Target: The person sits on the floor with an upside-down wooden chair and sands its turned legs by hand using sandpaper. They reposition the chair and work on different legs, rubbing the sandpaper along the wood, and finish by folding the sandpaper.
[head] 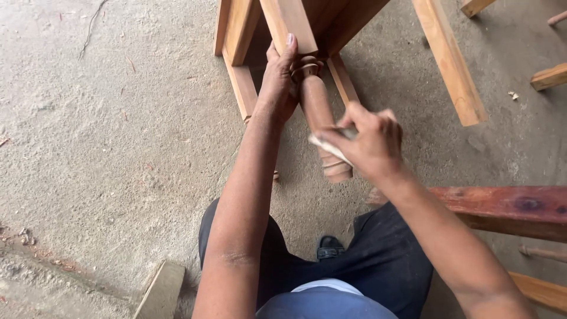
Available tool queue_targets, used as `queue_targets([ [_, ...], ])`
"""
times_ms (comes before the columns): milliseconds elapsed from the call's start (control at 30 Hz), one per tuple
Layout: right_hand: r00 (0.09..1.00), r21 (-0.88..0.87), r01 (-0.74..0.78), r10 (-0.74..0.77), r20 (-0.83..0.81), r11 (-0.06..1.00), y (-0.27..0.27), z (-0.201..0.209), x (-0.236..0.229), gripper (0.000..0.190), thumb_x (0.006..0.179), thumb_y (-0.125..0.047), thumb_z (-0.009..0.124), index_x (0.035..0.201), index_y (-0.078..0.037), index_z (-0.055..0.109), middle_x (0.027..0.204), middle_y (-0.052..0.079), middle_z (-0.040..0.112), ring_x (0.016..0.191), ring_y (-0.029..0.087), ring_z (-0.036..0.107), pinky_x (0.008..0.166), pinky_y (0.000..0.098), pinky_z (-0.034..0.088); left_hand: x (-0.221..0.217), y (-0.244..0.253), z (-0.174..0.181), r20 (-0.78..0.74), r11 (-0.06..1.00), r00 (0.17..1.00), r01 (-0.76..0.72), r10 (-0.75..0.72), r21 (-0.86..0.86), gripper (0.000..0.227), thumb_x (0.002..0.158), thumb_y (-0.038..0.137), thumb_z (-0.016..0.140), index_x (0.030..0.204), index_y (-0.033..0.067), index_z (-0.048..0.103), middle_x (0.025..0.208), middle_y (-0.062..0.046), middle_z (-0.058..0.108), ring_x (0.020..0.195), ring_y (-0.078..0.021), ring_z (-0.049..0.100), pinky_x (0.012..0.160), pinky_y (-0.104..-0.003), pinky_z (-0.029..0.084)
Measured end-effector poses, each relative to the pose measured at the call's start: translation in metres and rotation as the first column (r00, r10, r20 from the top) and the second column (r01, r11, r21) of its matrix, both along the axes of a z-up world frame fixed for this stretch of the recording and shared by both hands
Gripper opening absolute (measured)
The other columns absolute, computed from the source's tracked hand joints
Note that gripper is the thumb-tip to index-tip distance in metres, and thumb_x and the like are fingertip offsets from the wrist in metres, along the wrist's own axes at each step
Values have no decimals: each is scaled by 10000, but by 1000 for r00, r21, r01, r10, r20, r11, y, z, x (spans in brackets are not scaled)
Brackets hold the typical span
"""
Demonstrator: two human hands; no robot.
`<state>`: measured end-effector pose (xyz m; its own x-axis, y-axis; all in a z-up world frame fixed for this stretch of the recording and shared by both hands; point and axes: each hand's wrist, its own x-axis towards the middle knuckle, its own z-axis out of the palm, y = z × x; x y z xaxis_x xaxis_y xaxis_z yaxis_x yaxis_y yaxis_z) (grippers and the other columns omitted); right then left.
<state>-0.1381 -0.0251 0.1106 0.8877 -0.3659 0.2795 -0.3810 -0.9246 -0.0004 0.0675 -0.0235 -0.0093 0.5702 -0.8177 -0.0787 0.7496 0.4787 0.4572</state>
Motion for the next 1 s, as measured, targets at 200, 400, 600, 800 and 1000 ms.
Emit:
queue_targets([
  [200,950,475,302,-220,-221,827,-4,52,-25,417,771,-502,832,773,-129,645,696,-23,692,599,102,667,523,376,558,-3,-1,-7,2,1000,1000,5,-5,24,1042,815,585,696,1546,156,89,1065,-185,656,913,-242,716,829,-464,651],
  [400,941,-189,-325,297,-160,927,3,12,45,403,895,-498,803,764,-153,640,634,-28,650,537,141,535,775,397,385,3,-5,-4,-12,999,1000,2,-3,-44,1012,811,557,720,1521,145,129,1074,-187,640,887,-251,704,808,-463,634],
  [600,813,-140,-500,408,-415,855,-8,21,51,368,962,-415,793,763,-159,619,563,-39,584,491,97,473,723,370,353,3,-7,-13,-42,998,999,15,-17,-54,920,847,513,723,1489,105,204,1104,-189,636,915,-258,707,853,-459,635],
  [800,744,-172,-552,389,-543,816,-9,40,62,258,886,-270,817,750,-178,617,529,-43,554,484,106,492,754,367,395,3,-10,-14,-33,994,999,1,-5,-108,907,873,501,739,1506,96,230,1126,-168,616,945,-243,677,873,-450,623],
  [1000,774,-171,-499,348,-528,850,2,16,54,309,907,-327,798,728,-157,612,527,-32,563,488,100,524,743,370,392,2,-4,-3,-32,997,999,26,-28,-70,894,869,507,714,1497,156,183,1074,-165,619,904,-238,680,822,-446,630],
])
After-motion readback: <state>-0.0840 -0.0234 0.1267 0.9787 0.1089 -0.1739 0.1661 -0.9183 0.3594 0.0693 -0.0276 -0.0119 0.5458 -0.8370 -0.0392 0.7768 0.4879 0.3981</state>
